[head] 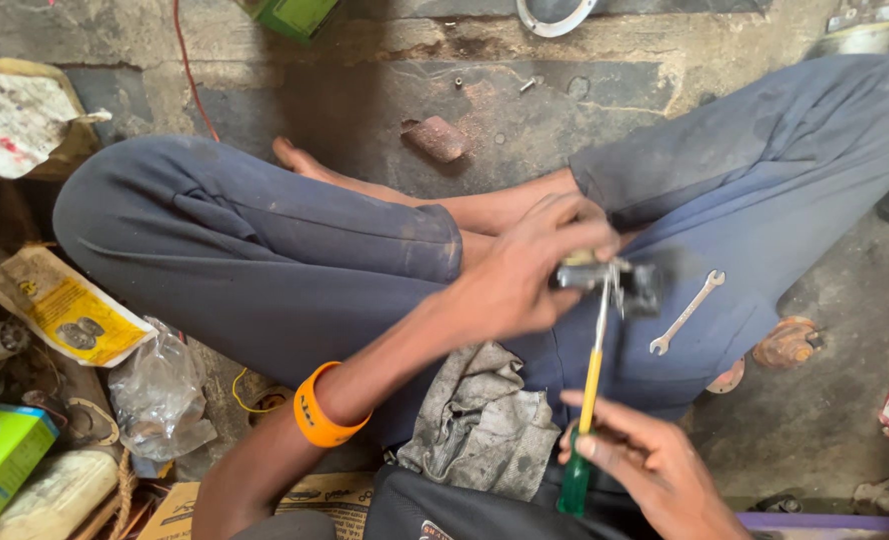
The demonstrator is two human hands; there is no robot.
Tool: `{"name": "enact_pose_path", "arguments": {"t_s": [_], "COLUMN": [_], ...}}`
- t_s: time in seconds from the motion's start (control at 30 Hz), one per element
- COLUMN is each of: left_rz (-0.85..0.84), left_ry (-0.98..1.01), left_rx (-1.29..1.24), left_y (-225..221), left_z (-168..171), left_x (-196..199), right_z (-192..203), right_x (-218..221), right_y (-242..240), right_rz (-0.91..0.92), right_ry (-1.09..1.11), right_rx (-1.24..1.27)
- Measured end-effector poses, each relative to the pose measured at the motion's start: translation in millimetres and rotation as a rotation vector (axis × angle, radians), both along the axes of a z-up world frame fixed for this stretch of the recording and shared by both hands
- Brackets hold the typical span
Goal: The person sits on the floor and uses a screwdriver and wrench to disassemble a cylindrical electrical component. They remove screws and separate parts of the component while working in a cluttered workshop environment.
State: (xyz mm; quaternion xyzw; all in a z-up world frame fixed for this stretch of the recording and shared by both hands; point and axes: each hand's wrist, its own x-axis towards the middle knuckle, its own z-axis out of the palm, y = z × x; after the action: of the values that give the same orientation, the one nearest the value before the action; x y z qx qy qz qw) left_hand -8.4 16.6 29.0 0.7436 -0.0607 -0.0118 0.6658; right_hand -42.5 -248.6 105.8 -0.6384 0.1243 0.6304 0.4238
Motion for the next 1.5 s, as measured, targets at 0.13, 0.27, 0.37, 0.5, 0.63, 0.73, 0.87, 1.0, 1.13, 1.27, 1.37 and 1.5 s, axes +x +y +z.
{"name": "enact_pose_path", "arguments": {"t_s": [0.13,0.27,0.37,0.5,0.63,0.73,0.87,1.0,1.13,1.27,1.37,1.5], "left_rz": [-0.006,0.037,0.078,0.144,0.171,0.163,0.071,-0.003,-0.009,-0.023,-0.040,-0.044], "left_ry": [-0.002,0.008,-0.021,-0.011,0.037,0.038,0.021,-0.025,-0.070,-0.083,-0.094,-0.070], "left_rx": [0.070,0.166,0.221,0.189,0.067,0.027,-0.038,-0.080,-0.080,-0.068,-0.059,-0.046], "left_y": [-7,-16,-21,-21,-13,-1,15,25,25,25,23,21], "left_z": [15,19,26,34,47,57,59,58,61,65,67,70], "left_x": [-23,-34,-42,-50,-56,-61,-61,-60,-58,-59,-59,-57], "right_z": [2,2,5,1,-13,-19,-8,28,58,63,66,72], "right_x": [-4,6,42,79,84,85,101,120,143,153,158,153], "right_y": [-10,-13,-14,-2,15,19,11,7,8,23,33,45], "right_rz": [0.106,0.394,0.188,0.205,0.451,0.561,0.592,0.437,1.003,1.301,1.347,1.246], "right_ry": [0.090,-0.012,-0.160,-0.739,-0.958,-0.978,-1.054,-0.893,-1.067,-1.142,-1.126,-1.228], "right_rx": [0.044,-0.012,0.116,-0.452,-0.605,-0.634,-0.418,-0.118,0.113,0.257,0.360,0.499]}}
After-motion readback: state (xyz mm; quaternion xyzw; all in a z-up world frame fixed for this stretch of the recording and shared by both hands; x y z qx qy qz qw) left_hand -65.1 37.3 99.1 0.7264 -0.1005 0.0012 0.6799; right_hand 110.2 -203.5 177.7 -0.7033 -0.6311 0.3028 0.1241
